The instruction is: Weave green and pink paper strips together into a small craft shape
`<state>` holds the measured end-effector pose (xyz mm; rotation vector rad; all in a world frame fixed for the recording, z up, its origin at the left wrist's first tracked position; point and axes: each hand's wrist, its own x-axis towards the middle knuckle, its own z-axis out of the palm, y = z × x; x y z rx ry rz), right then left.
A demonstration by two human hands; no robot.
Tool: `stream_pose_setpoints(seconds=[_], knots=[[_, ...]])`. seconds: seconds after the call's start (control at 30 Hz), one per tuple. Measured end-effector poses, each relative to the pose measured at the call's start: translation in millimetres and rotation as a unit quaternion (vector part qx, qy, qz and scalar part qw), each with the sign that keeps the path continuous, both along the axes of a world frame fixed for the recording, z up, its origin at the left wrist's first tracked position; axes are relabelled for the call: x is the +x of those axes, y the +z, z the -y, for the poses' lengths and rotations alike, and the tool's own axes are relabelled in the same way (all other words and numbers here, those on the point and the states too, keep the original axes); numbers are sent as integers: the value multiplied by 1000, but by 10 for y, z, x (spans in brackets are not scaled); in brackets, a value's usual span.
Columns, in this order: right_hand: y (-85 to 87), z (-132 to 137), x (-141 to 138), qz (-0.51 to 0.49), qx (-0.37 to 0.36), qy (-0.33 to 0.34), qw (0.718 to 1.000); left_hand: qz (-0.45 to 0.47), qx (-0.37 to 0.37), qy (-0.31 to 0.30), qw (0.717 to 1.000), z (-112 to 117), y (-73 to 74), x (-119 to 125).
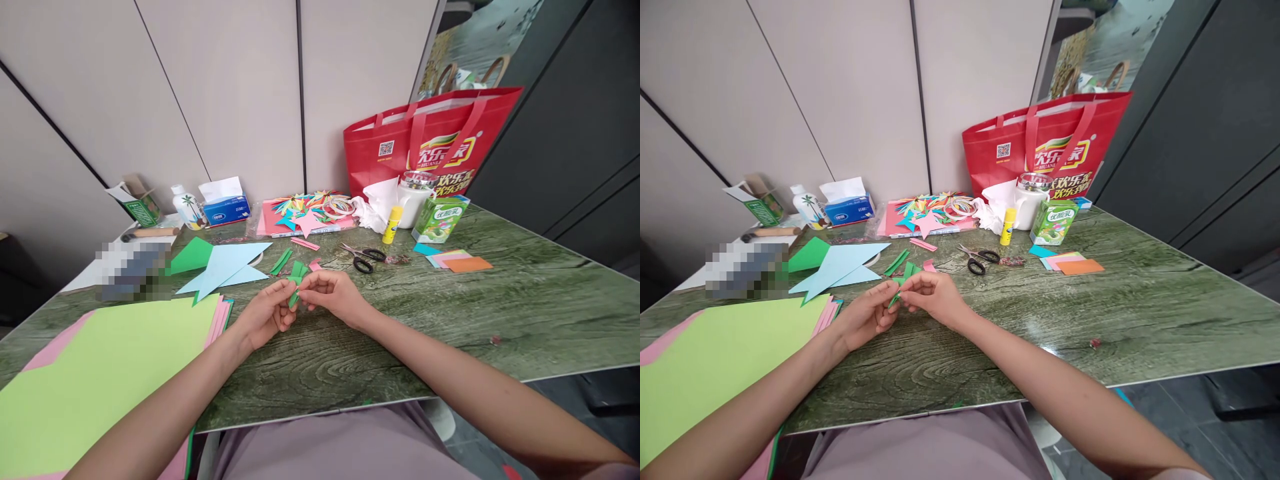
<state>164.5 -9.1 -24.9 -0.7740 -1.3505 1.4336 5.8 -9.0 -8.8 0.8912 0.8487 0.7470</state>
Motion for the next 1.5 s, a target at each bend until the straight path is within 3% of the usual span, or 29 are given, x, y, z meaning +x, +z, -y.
stream_pose_setpoints(seconds=[0.3,0.4,0.5,0.63,0.83,0.93,1.1,1.3,1.5], knots=[[9,7,0,-12,-1,9,1000,45,-61,2,997,-8,-1,7],[-16,-5,1,4,0,0,1000,21,-21,-2,1000,20,16,25],[-55,-20,-12,9,-14,-16,1000,-39,69,8,997,59,21,61],[-99,-38,-37,0,-59,-44,997,-131,170,26,976,89,-9,103],[-74,-19,-17,-8,-90,-37,995,-209,241,66,946,81,-30,94],[-41,10,-16,8,-65,-26,998,-200,238,99,945,68,-35,87],[-54,16,-51,63,-2,-69,996,-158,201,111,960,62,-46,98],[-83,-26,-23,13,-42,-70,997,-184,232,125,947,40,-10,77],[-53,-41,10,-19,-90,-72,993,-139,242,136,951,28,3,67]])
